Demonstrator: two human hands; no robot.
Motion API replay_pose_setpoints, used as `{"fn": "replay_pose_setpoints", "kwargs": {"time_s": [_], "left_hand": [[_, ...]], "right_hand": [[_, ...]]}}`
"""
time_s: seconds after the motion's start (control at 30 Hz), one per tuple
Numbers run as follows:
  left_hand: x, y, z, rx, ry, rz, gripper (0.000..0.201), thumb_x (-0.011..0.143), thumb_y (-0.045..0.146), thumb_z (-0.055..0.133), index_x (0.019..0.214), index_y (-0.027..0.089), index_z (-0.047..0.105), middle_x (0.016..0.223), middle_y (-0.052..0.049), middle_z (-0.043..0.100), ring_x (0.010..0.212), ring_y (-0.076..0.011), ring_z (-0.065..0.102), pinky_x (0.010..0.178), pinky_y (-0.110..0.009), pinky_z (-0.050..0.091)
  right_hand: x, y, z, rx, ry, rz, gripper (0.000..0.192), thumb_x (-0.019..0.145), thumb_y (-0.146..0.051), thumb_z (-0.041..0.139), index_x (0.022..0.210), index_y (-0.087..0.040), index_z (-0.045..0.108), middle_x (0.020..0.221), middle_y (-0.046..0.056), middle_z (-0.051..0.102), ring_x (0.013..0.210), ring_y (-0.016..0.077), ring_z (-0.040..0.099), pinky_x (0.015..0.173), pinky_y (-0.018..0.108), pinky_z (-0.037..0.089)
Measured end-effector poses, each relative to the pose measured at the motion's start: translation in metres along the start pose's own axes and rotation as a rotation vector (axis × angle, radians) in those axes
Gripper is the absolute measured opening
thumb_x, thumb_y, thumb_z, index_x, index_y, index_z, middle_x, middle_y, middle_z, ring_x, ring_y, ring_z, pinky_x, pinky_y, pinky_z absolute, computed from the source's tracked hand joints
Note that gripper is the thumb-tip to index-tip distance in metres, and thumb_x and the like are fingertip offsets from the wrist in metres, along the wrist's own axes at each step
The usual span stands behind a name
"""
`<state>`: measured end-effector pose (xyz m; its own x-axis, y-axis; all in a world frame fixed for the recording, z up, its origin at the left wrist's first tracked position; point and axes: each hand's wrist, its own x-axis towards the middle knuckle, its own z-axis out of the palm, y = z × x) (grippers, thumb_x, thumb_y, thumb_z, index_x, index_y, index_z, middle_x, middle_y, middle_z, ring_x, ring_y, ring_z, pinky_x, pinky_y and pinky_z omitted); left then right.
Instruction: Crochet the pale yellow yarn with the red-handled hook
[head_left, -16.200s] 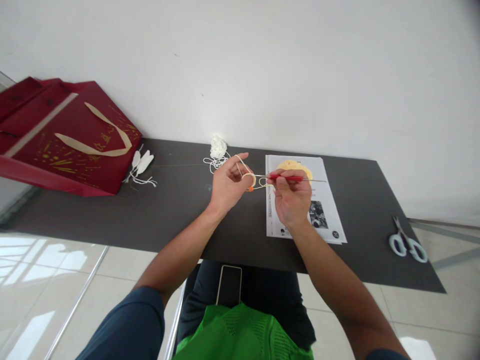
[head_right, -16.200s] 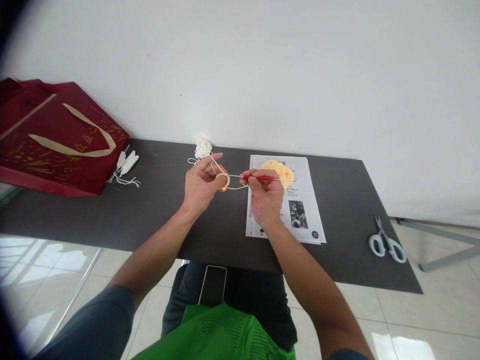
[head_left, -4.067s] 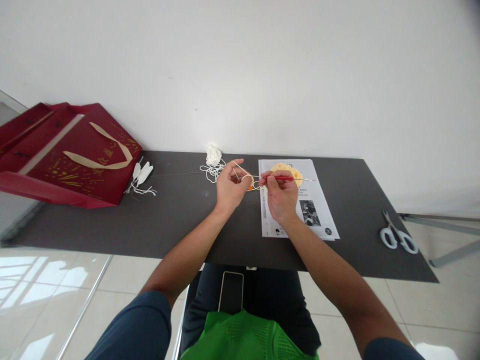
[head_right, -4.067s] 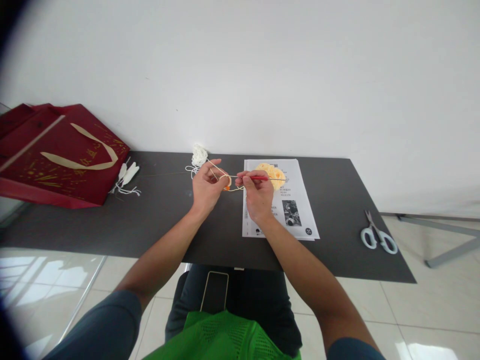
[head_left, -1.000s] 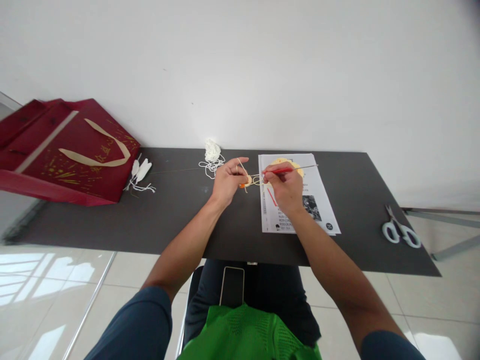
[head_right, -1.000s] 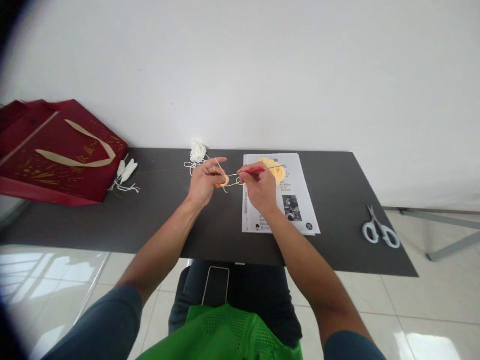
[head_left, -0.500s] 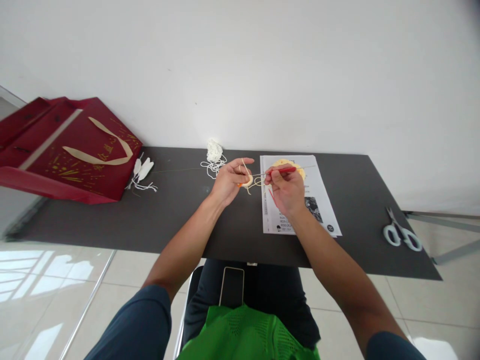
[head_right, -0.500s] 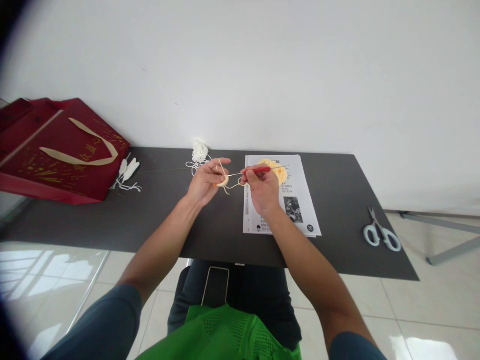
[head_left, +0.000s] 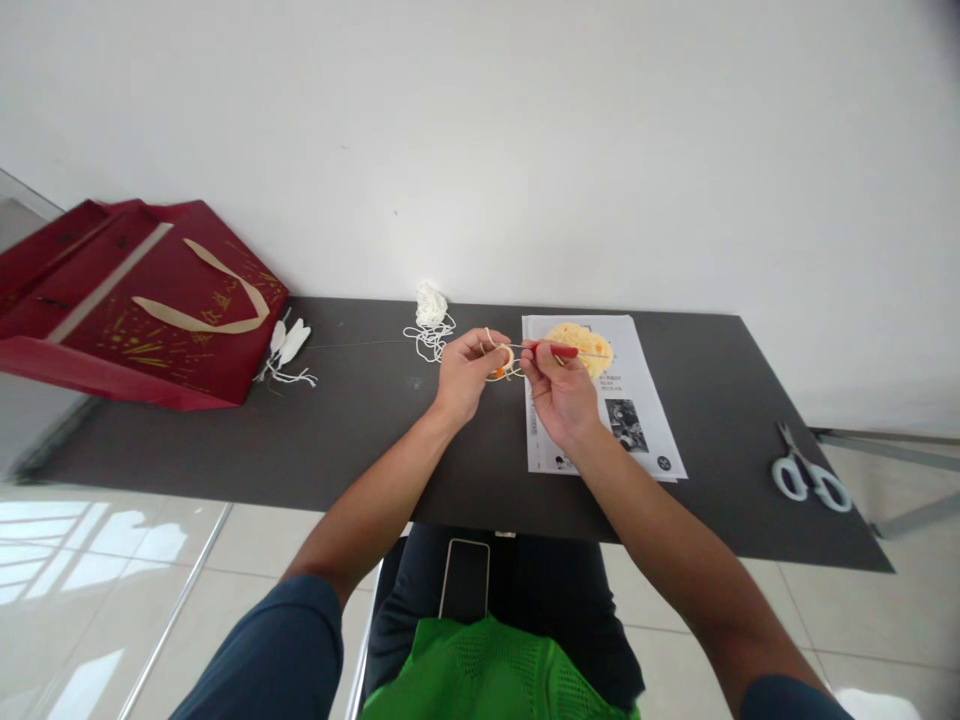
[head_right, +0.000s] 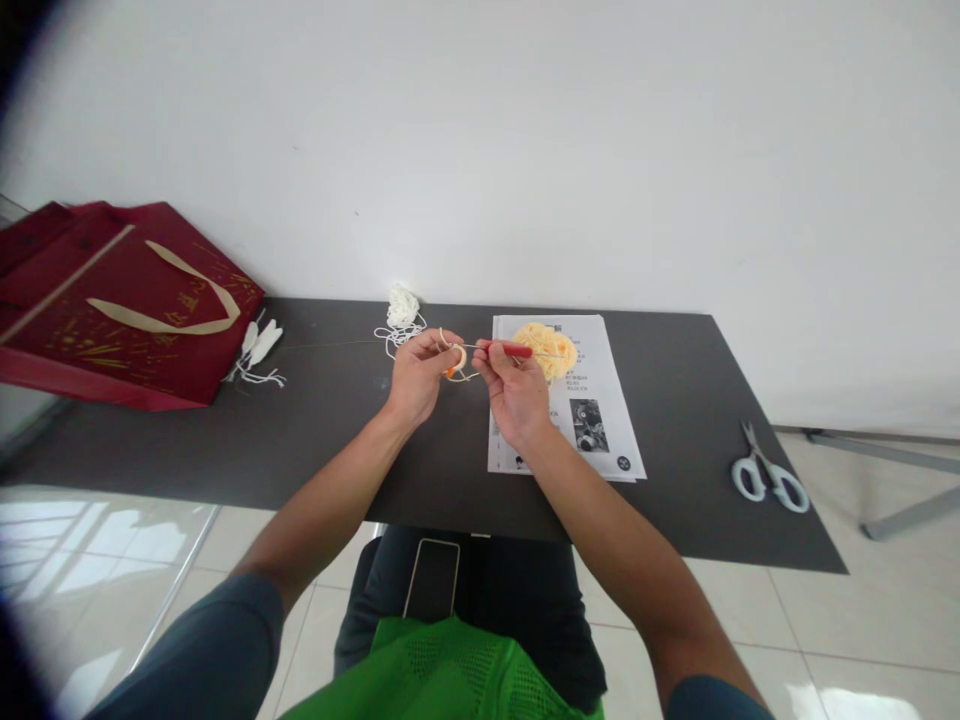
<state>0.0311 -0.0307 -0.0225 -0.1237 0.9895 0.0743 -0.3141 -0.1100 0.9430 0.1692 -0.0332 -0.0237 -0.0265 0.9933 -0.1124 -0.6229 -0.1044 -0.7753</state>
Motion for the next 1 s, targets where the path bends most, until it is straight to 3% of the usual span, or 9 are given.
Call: {"fn": "replay_pose_setpoints", "kwargs": {"time_s": [0.13,0.33,0.47,0.63,0.77,0.83,1.0], "left_hand": [[0.0,0.0,0.001,-0.03,0.012,0.038,0.02,0.071,0.023,0.082,0.089,0.019,0.073,0.072,0.003,0.064,0.063,-0.0073,0.055,0.063,-0.023,0.043],[0.001,0.004,0.0,-0.024,-0.02,0.033,0.062,0.068,0.016,0.081,0.127,0.022,0.066,0.08,0.003,0.068,0.066,-0.008,0.059,0.064,-0.023,0.047],[0.001,0.007,0.0,0.035,-0.05,0.034,0.07,0.07,0.016,0.079,0.137,0.021,0.062,0.078,0.003,0.069,0.061,-0.008,0.058,0.061,-0.024,0.046],[0.001,0.008,-0.001,0.014,-0.057,0.011,0.07,0.071,0.019,0.081,0.138,0.022,0.062,0.08,0.002,0.072,0.063,-0.0091,0.061,0.064,-0.025,0.048],[0.002,0.006,-0.001,-0.069,-0.043,-0.035,0.068,0.07,0.021,0.084,0.134,0.024,0.064,0.08,0.003,0.074,0.068,-0.0099,0.065,0.068,-0.025,0.049],[0.003,0.005,-0.001,-0.129,-0.021,-0.073,0.069,0.068,0.021,0.086,0.133,0.023,0.064,0.079,0.002,0.075,0.074,-0.0116,0.068,0.073,-0.026,0.05],[0.005,0.007,-0.001,-0.291,0.022,-0.222,0.056,0.065,0.017,0.088,0.118,0.016,0.071,0.082,-0.002,0.077,0.071,-0.0102,0.067,0.076,-0.026,0.051]], "right_hand": [[-0.001,0.0,0.002,0.003,0.016,-0.019,0.027,0.071,-0.039,0.09,0.085,-0.022,0.074,0.092,-0.002,0.079,0.076,0.0086,0.073,0.079,0.022,0.068],[-0.003,0.003,0.004,-0.07,-0.006,-0.057,0.026,0.074,-0.041,0.088,0.084,-0.023,0.073,0.092,0.0,0.078,0.075,0.0108,0.071,0.075,0.027,0.066],[-0.004,0.005,0.003,-0.188,0.013,-0.21,0.02,0.074,-0.036,0.087,0.082,-0.023,0.074,0.081,-0.003,0.073,0.065,0.0087,0.063,0.066,0.025,0.058],[-0.008,0.003,-0.002,-0.467,0.031,-0.406,0.02,0.08,-0.035,0.081,0.099,-0.028,0.078,0.084,-0.001,0.074,0.069,0.0134,0.066,0.07,0.032,0.059],[-0.014,0.001,-0.005,-0.694,0.005,-0.66,0.008,0.084,-0.031,0.078,0.092,-0.031,0.08,0.092,0.002,0.077,0.088,0.0201,0.071,0.087,0.041,0.06],[-0.016,0.003,-0.007,-0.774,-0.051,-0.762,0.013,0.086,-0.028,0.076,0.095,-0.035,0.081,0.096,0.002,0.079,0.091,0.0214,0.071,0.09,0.043,0.06],[-0.017,0.007,-0.012,-0.832,-0.121,-0.8,0.023,0.087,-0.027,0.074,0.103,-0.042,0.081,0.106,0.001,0.08,0.095,0.0226,0.072,0.092,0.046,0.06]]}}
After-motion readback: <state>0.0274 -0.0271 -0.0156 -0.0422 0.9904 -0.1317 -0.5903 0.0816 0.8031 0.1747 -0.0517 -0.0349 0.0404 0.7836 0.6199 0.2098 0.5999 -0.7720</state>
